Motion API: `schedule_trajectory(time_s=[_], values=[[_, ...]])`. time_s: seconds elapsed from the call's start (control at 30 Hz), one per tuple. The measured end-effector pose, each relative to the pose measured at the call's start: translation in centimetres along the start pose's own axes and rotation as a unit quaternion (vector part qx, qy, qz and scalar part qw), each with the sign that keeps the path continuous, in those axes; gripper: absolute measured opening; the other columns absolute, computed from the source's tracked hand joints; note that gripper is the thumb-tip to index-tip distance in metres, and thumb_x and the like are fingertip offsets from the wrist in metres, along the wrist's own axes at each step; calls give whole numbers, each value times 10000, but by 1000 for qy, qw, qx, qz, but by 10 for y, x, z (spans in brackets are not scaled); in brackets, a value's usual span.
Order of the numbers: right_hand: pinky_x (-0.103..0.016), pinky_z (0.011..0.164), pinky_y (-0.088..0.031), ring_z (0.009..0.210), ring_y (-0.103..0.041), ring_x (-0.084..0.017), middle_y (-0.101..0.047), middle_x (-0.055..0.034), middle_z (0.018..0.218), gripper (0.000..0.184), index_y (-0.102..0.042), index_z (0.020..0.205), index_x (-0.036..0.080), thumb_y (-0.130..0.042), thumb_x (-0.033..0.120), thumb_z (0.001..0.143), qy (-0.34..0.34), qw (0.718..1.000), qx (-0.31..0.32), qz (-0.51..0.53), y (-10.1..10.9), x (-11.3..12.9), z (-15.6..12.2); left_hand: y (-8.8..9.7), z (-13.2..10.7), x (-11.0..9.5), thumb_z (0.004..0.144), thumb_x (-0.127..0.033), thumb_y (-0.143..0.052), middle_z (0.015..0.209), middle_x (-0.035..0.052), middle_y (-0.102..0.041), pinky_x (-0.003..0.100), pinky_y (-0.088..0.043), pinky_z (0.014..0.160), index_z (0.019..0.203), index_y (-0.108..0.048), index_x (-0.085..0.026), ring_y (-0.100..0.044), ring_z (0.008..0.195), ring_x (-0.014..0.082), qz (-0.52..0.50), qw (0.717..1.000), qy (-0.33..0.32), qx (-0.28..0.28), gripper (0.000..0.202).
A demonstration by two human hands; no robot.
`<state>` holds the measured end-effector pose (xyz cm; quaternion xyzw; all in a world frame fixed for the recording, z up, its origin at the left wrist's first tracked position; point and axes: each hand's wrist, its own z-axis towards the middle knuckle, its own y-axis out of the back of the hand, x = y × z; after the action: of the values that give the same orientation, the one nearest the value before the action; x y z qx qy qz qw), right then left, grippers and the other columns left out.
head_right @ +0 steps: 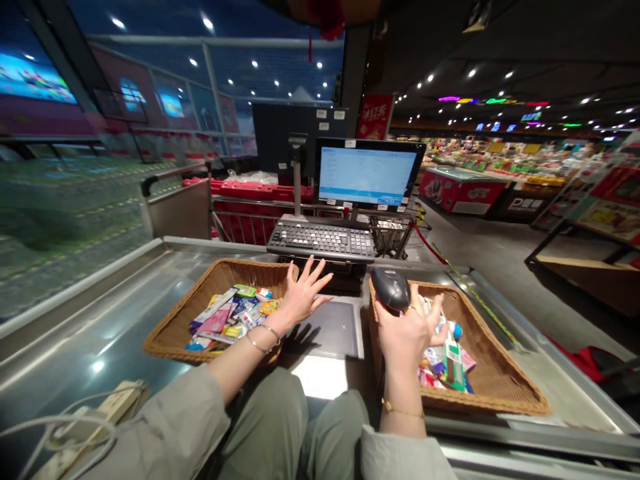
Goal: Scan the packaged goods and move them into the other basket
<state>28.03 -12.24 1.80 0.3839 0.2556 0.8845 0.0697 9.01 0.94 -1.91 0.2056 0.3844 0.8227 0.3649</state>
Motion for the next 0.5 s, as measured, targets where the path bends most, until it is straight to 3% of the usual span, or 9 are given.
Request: schedule_trajectory(time_s=[0.27, 0.5], values=[[-586, 1086, -215, 1381, -352, -382, -632, -216, 1280, 689, -672, 1229, 114, -555, 613, 768, 45, 999, 27, 15, -28, 32, -16, 11, -25, 43, 951, -445, -569, 1506, 91, -515, 665, -34, 1201, 1348, -590, -298, -372, 1462, 310, 14, 999, 49, -10, 424], [-600, 1093, -222, 1421, -312, -374, -636, -187, 1300, 519, -734, 1062, 165, -574, 568, 775, 67, 994, 81, 18, -51, 53, -29, 27, -57, 94, 950, -343, -589, 1473, 81, -554, 708, -48, 1178, 1311, -613, -304, -390, 1452, 307, 39, 994, 92, 39, 364]])
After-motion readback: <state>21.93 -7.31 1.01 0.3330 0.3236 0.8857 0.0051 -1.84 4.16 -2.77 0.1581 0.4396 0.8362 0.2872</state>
